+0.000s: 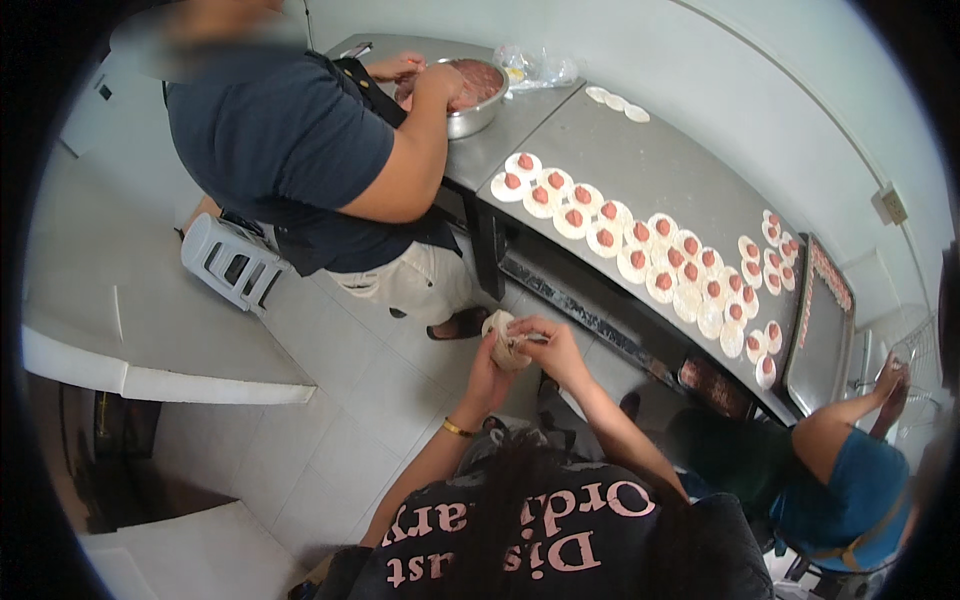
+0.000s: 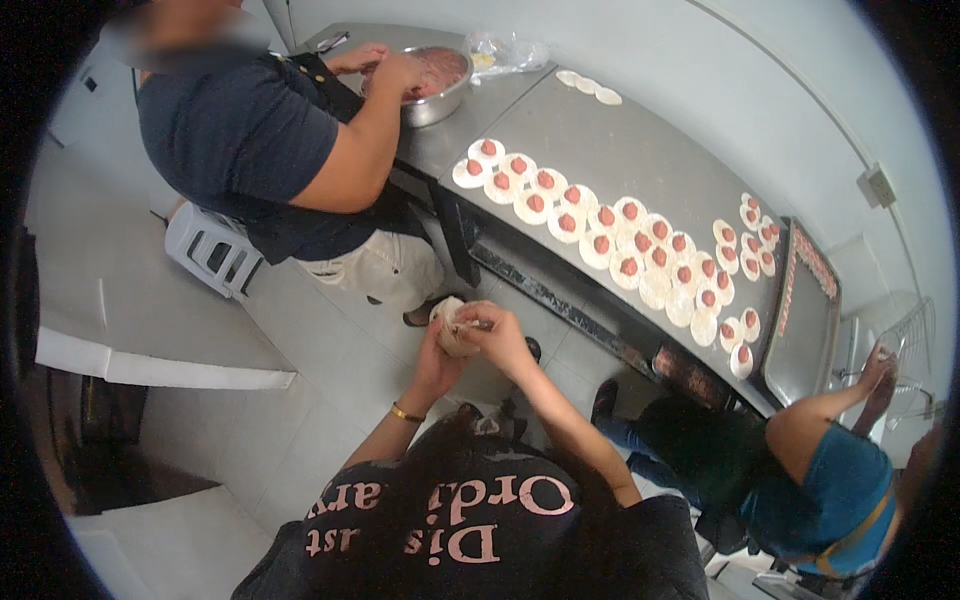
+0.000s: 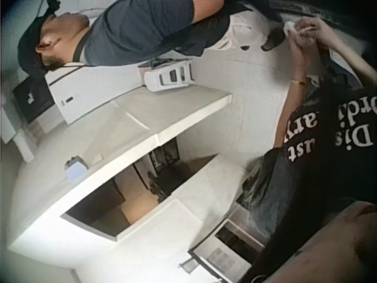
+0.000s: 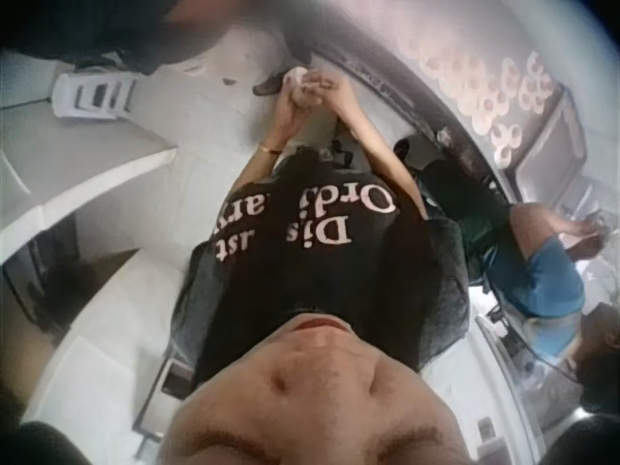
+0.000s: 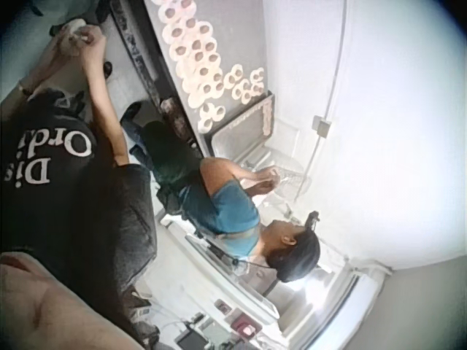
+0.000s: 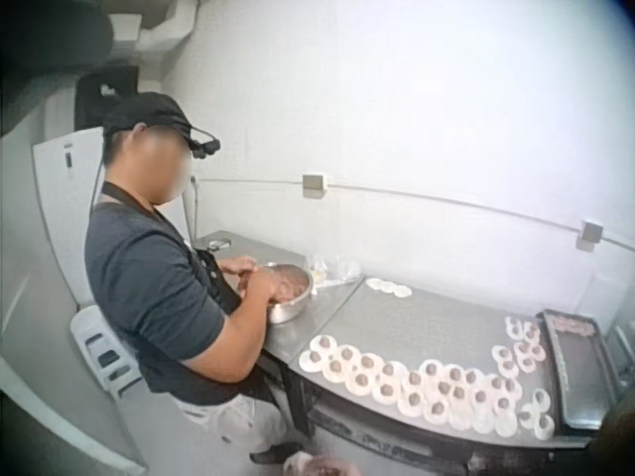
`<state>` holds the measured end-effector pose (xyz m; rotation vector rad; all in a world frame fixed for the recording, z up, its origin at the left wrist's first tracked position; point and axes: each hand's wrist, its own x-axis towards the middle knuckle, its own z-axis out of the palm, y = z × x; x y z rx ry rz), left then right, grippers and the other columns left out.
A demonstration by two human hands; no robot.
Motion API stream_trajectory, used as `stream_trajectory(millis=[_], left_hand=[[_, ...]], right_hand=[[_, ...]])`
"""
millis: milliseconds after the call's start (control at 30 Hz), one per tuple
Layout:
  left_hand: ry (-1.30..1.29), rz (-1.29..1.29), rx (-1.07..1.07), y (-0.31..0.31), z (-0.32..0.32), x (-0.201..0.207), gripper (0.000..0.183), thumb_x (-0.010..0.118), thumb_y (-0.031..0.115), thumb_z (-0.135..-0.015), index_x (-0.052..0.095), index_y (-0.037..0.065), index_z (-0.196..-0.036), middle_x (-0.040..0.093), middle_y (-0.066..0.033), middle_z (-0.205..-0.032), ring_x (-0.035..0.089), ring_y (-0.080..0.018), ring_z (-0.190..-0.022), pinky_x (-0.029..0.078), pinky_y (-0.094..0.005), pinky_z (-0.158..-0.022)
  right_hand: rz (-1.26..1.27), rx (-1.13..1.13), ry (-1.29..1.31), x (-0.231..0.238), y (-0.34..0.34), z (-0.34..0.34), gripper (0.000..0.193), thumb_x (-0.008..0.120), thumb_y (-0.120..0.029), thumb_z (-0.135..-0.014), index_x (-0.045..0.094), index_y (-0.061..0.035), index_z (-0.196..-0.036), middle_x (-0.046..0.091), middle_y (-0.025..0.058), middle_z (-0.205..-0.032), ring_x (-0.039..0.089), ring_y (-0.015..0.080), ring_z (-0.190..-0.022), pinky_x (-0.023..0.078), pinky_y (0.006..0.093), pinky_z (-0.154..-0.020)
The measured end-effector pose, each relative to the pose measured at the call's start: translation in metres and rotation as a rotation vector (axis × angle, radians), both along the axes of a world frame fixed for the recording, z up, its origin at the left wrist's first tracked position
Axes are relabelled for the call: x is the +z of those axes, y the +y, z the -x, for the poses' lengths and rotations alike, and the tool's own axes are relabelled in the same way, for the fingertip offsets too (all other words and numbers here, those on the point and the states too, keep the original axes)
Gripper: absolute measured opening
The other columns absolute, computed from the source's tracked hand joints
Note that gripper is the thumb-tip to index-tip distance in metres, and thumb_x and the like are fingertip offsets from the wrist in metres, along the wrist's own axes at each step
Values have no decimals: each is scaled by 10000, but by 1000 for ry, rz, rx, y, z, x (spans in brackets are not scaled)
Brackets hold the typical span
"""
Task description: The person places small portions of meat onto circular dough wrappers laid out on a stainless steel table, then folds and seals each wrapper into a dumpling. Completed dumplings are placed onto a metal tray. A coworker also assembles dumplings nearby.
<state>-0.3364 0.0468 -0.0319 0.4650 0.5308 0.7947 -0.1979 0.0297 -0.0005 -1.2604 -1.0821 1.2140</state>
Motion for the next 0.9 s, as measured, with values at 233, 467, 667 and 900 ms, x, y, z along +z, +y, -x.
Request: stream_trajectory(millis=[233, 467, 667, 900], left_hand=[[-77, -24, -45, -6, -1, -1, 432, 409, 400, -948, 419, 99, -1258, 508, -20, -1185, 492, -133, -1083, 395, -322, -924], [-34, -7, -60, -10, -1, 1, 452, 459, 346, -935, 374, 96, -1302, 477, -39, -1244, 469, -150, -1143, 388, -338, -969], [-27, 11, -75, -12, -4, -2, 445, 465, 327, -927, 379, 98, -1298, 477, -47, -1249, 473, -162, -1147, 389, -353, -980], [43, 80, -67, -12, -1, -12, 472, 463, 370, -904, 396, 100, -1286, 483, -55, -1252, 484, -189, -1146, 402, -378, -950]], right_hand=[[132, -62, 325, 4, -18, -2, 106, 642, 61, -702, 665, 23, -798, 616, 71, -999, 560, 154, -934, 420, 273, -831], [198, -59, 448, -2, -19, -9, 97, 632, 55, -690, 672, 20, -771, 624, 41, -972, 565, 145, -856, 407, 255, -759], [266, -74, 453, -8, -20, -13, 124, 613, 18, -731, 662, -10, -841, 626, 41, -942, 570, 130, -811, 420, 243, -729], [308, -207, 682, -28, -23, -21, 114, 506, -143, -863, 559, -75, -936, 642, 44, -871, 620, 135, -782, 487, 274, -719]])
